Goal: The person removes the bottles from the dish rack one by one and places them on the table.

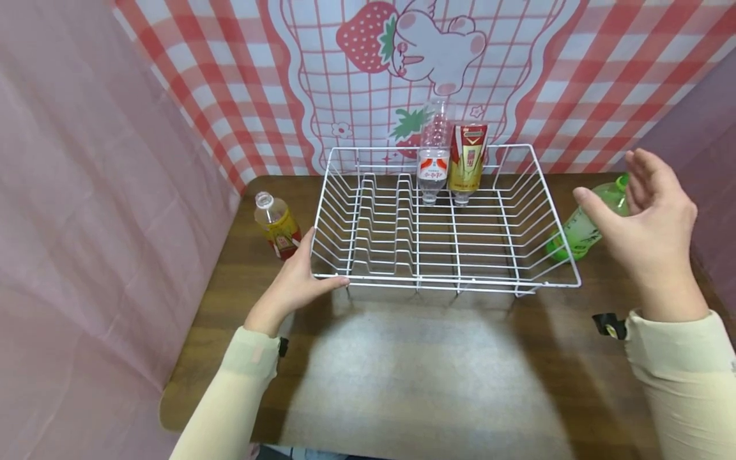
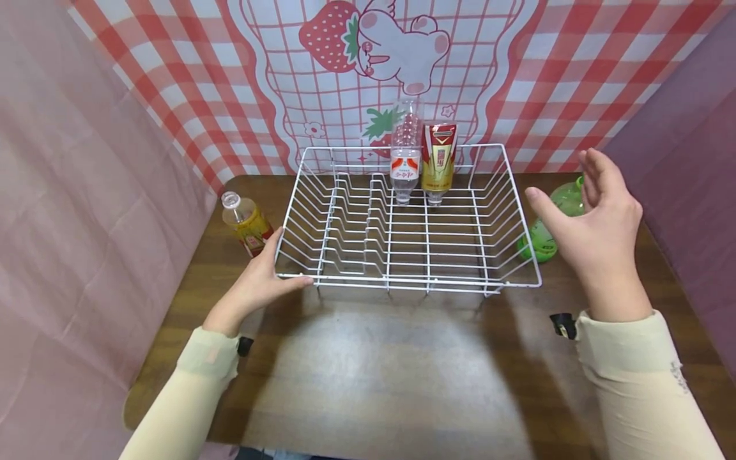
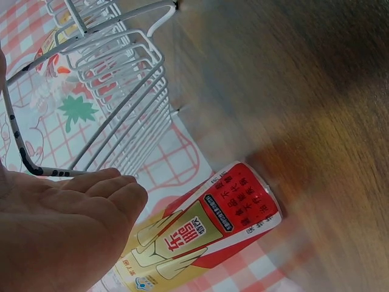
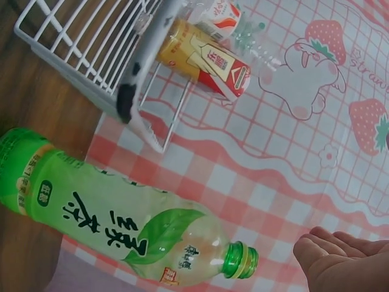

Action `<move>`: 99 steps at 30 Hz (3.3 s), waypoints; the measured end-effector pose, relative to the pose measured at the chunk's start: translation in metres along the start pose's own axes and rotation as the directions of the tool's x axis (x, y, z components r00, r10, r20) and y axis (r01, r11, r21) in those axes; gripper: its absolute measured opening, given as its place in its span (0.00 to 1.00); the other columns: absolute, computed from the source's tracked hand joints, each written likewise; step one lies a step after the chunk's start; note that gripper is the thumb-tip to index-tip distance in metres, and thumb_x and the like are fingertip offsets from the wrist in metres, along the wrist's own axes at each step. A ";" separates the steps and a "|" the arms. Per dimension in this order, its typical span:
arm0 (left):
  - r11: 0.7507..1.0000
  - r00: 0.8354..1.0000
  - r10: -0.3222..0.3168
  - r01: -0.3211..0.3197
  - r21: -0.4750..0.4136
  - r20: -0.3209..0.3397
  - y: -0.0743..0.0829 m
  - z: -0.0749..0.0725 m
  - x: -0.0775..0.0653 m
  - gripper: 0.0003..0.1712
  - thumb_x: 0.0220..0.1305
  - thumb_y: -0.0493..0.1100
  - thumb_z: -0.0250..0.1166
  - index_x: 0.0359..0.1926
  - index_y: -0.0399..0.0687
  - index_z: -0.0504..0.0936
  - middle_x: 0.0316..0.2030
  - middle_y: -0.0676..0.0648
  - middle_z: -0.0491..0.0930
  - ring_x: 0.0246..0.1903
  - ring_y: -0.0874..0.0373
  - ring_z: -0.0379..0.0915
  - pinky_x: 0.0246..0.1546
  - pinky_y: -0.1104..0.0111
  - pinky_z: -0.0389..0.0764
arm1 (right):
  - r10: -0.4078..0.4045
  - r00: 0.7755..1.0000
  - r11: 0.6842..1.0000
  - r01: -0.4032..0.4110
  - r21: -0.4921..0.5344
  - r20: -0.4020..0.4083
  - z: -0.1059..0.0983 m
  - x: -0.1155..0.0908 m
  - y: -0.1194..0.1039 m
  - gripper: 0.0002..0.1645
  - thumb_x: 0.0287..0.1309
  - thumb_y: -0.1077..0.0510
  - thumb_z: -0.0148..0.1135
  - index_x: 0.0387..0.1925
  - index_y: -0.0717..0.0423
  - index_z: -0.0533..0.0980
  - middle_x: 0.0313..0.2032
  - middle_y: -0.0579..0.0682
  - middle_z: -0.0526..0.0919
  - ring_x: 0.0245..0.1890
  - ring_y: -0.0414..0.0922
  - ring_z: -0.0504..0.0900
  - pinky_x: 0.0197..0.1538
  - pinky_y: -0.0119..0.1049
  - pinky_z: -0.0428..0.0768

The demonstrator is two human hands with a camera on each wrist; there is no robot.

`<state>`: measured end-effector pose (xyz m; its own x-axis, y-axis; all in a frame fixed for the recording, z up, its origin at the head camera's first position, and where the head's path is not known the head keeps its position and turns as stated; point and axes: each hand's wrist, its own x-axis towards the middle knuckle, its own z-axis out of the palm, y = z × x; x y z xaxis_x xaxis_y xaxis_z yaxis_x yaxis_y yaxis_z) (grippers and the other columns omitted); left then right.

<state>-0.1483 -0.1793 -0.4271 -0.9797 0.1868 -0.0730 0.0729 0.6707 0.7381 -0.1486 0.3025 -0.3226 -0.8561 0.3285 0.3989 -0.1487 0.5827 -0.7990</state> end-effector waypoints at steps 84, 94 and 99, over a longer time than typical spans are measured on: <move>1.000 1.000 -0.012 0.012 0.016 0.002 0.001 0.001 -0.002 0.71 0.52 0.64 0.78 0.82 0.50 0.40 0.78 0.40 0.51 0.73 0.41 0.53 0.70 0.45 0.58 | -0.018 0.981 0.998 0.029 -0.053 0.194 0.027 0.022 -0.020 0.49 0.59 0.50 0.73 0.77 0.50 0.61 0.73 0.50 0.66 0.71 0.39 0.63 0.69 0.34 0.62; 0.999 0.999 -0.035 0.034 0.033 0.008 0.002 0.001 -0.002 0.72 0.52 0.66 0.77 0.81 0.46 0.40 0.78 0.37 0.48 0.73 0.39 0.52 0.69 0.45 0.59 | -0.027 0.978 0.997 0.041 -0.062 0.207 0.030 0.026 -0.022 0.50 0.60 0.49 0.73 0.78 0.50 0.59 0.74 0.51 0.64 0.71 0.37 0.61 0.70 0.35 0.62; 0.999 0.999 -0.039 0.039 0.035 0.009 0.002 0.001 -0.002 0.72 0.52 0.65 0.78 0.82 0.48 0.39 0.78 0.37 0.49 0.72 0.39 0.52 0.69 0.44 0.59 | -0.029 0.979 0.996 0.046 -0.081 0.203 0.031 0.028 -0.024 0.51 0.59 0.47 0.73 0.78 0.49 0.59 0.74 0.51 0.64 0.71 0.38 0.61 0.70 0.35 0.62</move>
<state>-0.1458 -0.1781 -0.4264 -0.9800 0.1673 -0.1081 0.0414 0.7019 0.7111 -0.1847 0.2741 -0.3060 -0.9342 0.1535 0.3220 -0.1477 0.6553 -0.7408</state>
